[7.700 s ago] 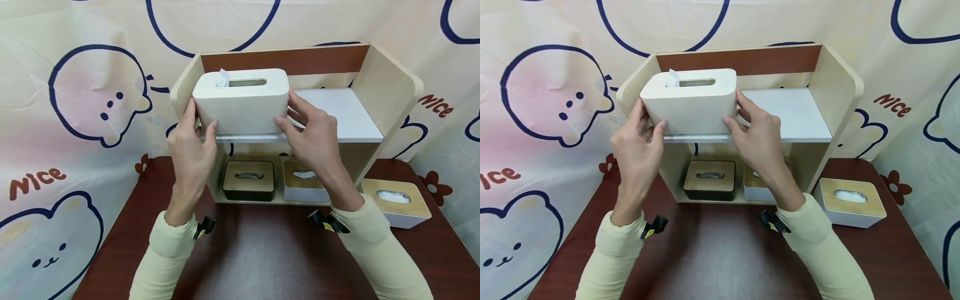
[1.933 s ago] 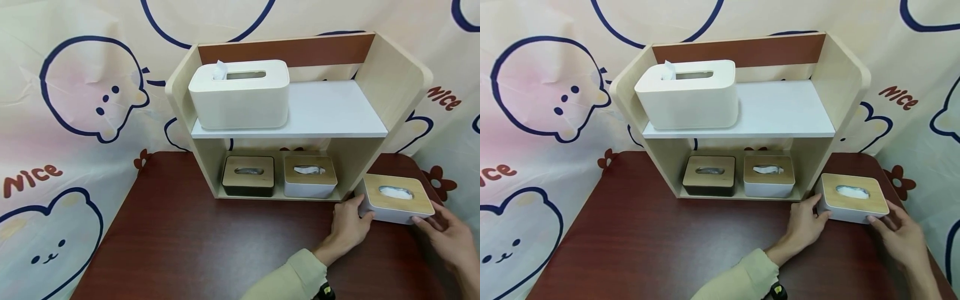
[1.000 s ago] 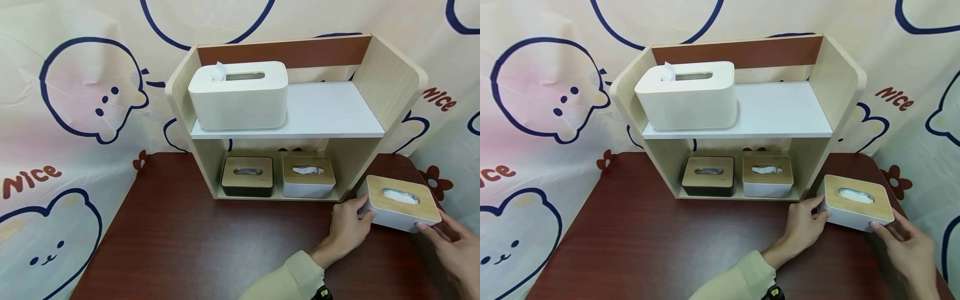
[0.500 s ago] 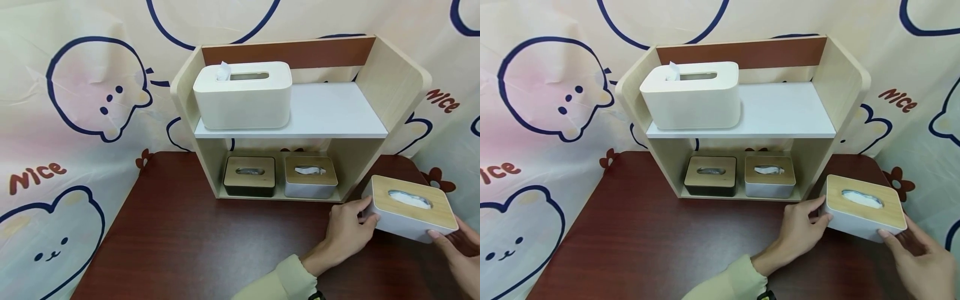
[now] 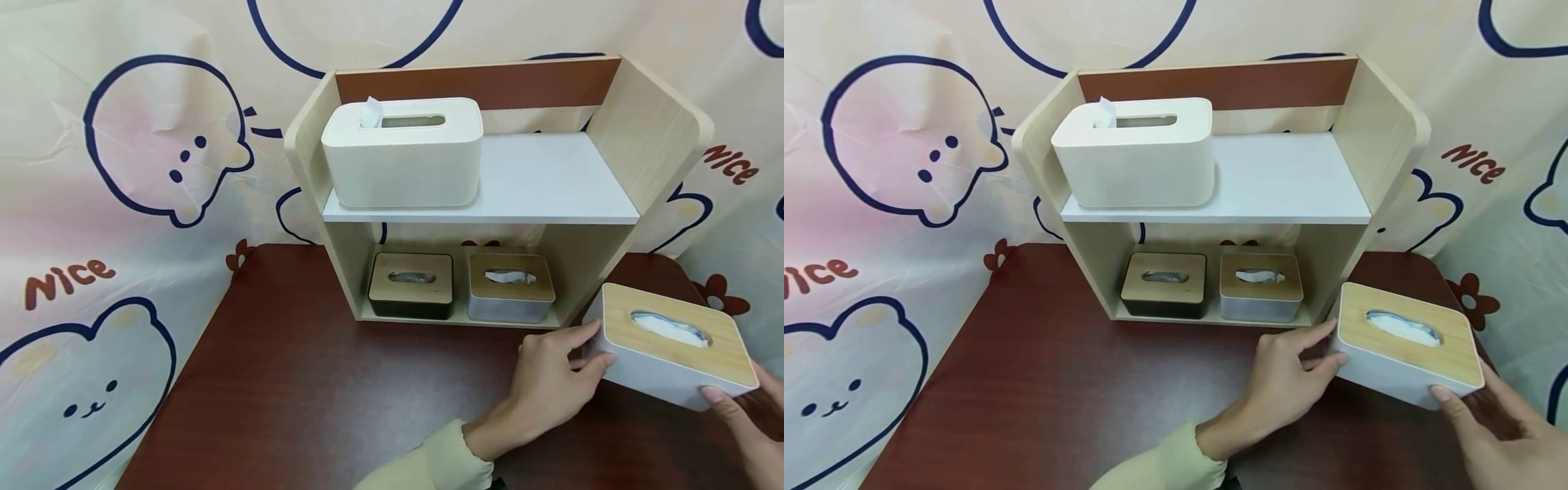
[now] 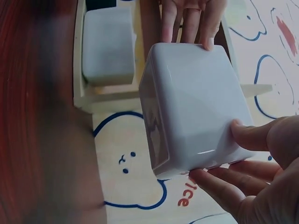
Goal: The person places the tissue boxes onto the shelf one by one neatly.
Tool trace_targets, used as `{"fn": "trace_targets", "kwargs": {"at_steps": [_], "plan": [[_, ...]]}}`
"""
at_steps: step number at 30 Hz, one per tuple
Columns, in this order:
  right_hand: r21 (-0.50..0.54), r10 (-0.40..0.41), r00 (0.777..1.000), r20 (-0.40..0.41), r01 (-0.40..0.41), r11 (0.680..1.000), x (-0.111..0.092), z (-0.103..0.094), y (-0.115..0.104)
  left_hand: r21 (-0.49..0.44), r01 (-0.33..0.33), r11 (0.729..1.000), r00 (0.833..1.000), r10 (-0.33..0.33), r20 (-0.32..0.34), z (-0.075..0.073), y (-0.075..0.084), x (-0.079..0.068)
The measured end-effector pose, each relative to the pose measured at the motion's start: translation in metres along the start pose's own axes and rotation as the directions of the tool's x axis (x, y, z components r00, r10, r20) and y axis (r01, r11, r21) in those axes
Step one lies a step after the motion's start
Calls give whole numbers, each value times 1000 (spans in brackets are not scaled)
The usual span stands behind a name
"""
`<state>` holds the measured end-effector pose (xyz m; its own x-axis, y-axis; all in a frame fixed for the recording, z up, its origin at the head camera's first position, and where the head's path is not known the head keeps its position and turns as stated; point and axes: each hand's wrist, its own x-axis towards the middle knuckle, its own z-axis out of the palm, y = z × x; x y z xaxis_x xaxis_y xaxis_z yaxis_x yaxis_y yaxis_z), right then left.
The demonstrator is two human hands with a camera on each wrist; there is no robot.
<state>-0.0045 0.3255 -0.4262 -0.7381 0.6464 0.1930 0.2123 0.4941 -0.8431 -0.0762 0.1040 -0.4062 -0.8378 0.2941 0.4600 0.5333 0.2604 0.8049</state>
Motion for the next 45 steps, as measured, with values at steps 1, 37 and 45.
{"fn": "trace_targets", "kwargs": {"at_steps": [1,37,45], "plan": [[2,-2,1000,-4,2,1000,-1,1,-2,1,0,1000,1000,0,-3,-3,0,-1],[-32,-286,952,105,291,956,-15,46,-120,-127,26,991,971,-56,-233,-113,0,-8],[56,-315,931,186,310,949,-14,62,-136,-134,61,989,954,-97,-283,-130,-4,-7]]}}
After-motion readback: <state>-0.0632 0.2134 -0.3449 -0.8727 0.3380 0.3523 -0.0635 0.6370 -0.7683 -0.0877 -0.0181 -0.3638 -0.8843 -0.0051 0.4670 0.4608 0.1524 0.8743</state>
